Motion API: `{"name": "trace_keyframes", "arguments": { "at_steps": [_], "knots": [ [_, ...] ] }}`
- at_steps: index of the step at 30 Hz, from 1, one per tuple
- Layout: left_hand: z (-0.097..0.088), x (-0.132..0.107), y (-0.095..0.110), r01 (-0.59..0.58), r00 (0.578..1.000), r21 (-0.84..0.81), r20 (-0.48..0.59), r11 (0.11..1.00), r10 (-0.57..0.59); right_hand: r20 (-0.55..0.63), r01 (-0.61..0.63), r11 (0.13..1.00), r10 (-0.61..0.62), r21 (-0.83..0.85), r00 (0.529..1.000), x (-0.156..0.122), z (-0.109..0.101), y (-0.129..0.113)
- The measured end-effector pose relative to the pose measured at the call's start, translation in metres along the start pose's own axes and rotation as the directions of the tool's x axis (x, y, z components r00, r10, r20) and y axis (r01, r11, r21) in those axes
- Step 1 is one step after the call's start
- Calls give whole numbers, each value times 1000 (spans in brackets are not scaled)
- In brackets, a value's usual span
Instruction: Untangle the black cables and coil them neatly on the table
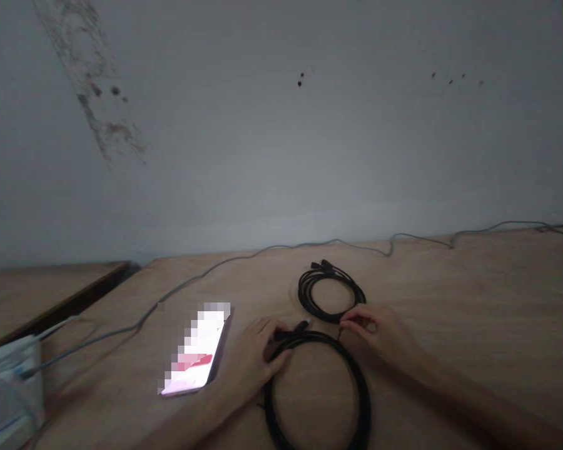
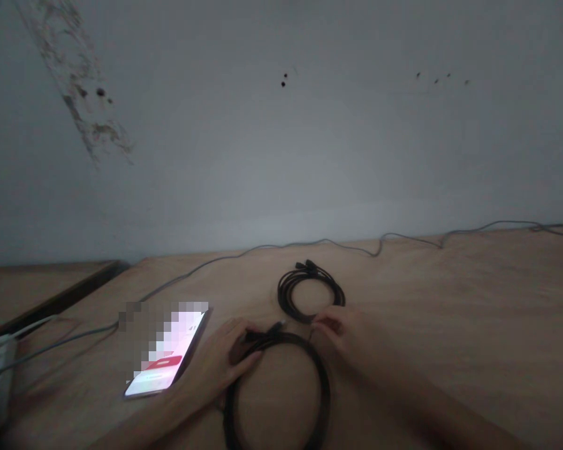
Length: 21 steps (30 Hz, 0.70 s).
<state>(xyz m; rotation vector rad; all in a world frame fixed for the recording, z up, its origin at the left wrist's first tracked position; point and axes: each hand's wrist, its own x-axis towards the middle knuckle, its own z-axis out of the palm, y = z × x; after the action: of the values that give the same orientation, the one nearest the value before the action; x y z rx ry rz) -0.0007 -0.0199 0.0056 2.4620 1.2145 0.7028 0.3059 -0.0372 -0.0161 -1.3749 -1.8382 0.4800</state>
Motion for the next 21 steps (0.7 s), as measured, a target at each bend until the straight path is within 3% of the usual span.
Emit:
{"name": "trace_keyframes", "arguments": {
  "at_steps": [7,12,21],
  "knots": [
    [-2,-1,1,-14,1000,-16,-1,1000,14,-14,-47,996,46,-80,999,-2,1,1],
    [-3,0,3,-9,1000,-10,15,1000,9,-21,-90,995,91,46,996,-3,7,3],
    [-2,0,0,-31,1000,-17,5,999,31,78,-182,944,167,274,983,-7,16,5]
  ]
}}
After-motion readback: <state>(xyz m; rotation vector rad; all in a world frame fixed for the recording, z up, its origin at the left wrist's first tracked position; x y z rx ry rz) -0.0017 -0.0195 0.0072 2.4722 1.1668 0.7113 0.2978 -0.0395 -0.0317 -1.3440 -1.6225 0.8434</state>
